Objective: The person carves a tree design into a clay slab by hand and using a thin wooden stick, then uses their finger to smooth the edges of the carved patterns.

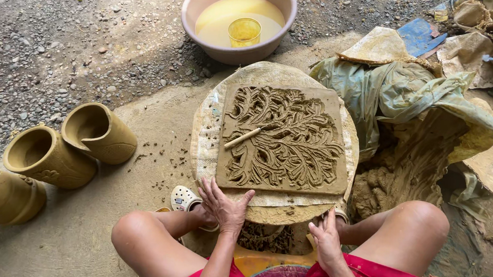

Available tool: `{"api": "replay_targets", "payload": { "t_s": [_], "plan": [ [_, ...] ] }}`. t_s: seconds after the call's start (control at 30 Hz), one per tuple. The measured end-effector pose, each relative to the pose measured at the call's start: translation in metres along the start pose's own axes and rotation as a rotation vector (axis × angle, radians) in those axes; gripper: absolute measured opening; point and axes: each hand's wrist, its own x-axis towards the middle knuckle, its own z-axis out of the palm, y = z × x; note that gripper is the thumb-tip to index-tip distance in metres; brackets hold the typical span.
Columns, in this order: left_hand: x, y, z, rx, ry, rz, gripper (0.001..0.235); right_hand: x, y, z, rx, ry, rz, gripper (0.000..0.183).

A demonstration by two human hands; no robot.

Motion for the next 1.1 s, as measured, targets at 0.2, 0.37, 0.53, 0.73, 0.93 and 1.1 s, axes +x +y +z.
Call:
{"api": "replay_targets", "payload": {
  "t_s": [0.2,0.37,0.53,0.73,0.93,1.1],
  "plan": [
    [0.004,0.009,0.003,0.024,-0.003,-0.096,0.137,-0.006,-0.001,0.000,-0.059,-0.048,-0.071,0.106],
    [0.007,0.005,0.002,-0.057,0.021,-0.097,0.130,-0.006,-0.004,0.001,-0.079,-0.007,-0.007,0.104],
    [0.015,-0.007,0.000,-0.086,-0.005,-0.108,0.106,-0.001,-0.005,-0.003,-0.060,0.002,-0.016,0.103],
    [0.020,-0.024,0.002,-0.200,0.005,-0.114,0.072,0.002,0.000,-0.009,-0.014,-0.018,-0.061,0.101],
    [0.026,-0.047,0.009,-0.370,0.069,-0.041,0.051,0.004,0.001,-0.010,-0.022,0.005,-0.044,0.101],
    [0.030,-0.056,0.013,-0.414,0.099,-0.073,0.035,0.001,-0.001,-0.009,-0.027,0.004,-0.040,0.102]
  ]
}}
